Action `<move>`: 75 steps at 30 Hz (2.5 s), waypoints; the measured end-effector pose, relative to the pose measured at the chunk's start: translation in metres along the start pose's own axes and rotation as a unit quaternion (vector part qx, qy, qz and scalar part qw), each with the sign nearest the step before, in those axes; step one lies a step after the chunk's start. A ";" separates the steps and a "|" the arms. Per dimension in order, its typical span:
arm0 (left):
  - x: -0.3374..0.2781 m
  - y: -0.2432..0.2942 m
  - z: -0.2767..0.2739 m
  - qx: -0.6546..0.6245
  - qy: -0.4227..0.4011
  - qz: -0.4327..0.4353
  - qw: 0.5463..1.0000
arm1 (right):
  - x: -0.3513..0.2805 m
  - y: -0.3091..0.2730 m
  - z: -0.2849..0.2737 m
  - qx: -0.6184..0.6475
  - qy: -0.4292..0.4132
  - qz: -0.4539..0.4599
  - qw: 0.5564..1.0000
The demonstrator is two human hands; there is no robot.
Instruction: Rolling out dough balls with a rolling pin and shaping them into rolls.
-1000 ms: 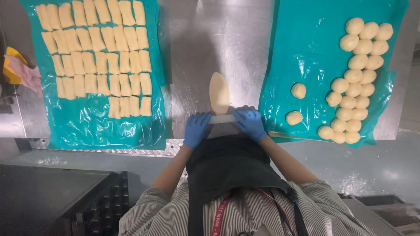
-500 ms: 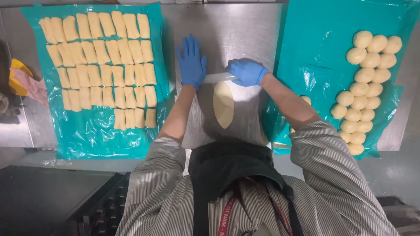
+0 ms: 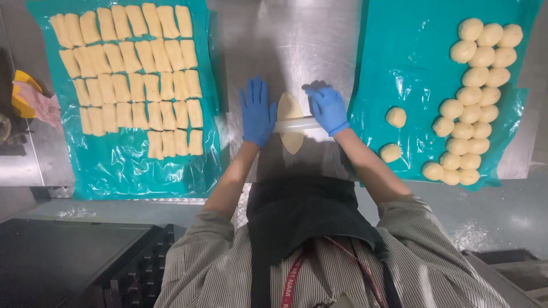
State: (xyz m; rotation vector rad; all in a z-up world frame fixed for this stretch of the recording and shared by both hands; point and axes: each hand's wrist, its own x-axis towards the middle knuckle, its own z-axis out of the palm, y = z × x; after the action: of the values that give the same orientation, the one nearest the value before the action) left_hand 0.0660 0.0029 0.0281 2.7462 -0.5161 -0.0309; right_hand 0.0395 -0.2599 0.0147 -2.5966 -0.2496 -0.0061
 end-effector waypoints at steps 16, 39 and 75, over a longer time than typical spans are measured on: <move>-0.174 0.001 0.044 -0.091 -0.046 0.065 0.993 | -0.146 -0.043 0.005 -0.044 -0.057 -0.078 0.994; 0.006 0.017 0.051 -0.098 0.088 0.058 0.990 | 0.022 -0.042 0.020 0.036 0.123 -0.081 0.988; -0.072 0.017 0.002 -0.195 -0.053 0.246 0.948 | -0.070 -0.061 -0.006 0.105 -0.064 -0.199 0.972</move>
State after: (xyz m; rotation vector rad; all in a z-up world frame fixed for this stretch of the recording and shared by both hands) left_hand -0.0076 0.0129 0.0285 2.1781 -1.0836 -0.1415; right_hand -0.0398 -0.2235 0.0472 -2.2988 -0.7722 0.0425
